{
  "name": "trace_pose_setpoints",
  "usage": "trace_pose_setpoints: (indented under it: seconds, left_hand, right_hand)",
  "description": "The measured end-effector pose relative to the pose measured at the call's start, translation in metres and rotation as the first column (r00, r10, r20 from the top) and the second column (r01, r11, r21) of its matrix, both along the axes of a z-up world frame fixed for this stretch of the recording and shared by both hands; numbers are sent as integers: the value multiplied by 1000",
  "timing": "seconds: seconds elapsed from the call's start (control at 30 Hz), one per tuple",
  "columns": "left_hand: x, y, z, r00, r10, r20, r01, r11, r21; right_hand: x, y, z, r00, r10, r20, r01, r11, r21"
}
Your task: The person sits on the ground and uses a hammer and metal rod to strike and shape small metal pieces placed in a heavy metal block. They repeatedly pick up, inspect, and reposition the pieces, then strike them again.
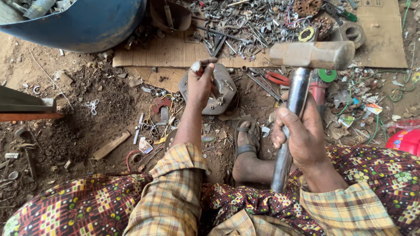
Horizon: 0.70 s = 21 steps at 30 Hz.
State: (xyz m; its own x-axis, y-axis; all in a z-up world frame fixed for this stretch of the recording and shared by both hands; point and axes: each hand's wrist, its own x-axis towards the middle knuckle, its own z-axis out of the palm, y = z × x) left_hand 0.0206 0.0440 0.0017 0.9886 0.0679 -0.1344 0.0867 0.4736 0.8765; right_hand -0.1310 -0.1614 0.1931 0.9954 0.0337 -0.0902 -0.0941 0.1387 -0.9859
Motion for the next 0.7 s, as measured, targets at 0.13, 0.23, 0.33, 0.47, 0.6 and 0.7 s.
trace_pose_setpoints:
  seconds: [0.13, 0.23, 0.33, 0.47, 0.6, 0.7]
  left_hand:
    - [5, 5, 0, 999, 8, 40, -11, 996, 84]
    - [3, 3, 2, 1000, -20, -18, 21, 996, 90]
    - [-3, -1, 5, 997, -57, -53, 63, 991, 116]
    - [-7, -4, 8, 992, -90, -91, 102, 985, 138]
    - [-10, -7, 1, 999, -41, 5, 39, 979, 201]
    - [-10, -7, -4, 999, -38, 29, 32, 982, 185]
  right_hand:
    - [1, 3, -2, 1000, 17, -19, -16, 999, 28]
    - [1, 5, -4, 999, 21, -35, -20, 999, 37]
    - [0, 5, -7, 999, 20, -36, -19, 999, 34]
    - [1, 7, -9, 999, 15, -40, -15, 1000, 8]
    - [-1, 8, -9, 999, 37, -39, -37, 999, -4]
    - [-1, 9, -9, 998, 43, -54, -43, 999, 0]
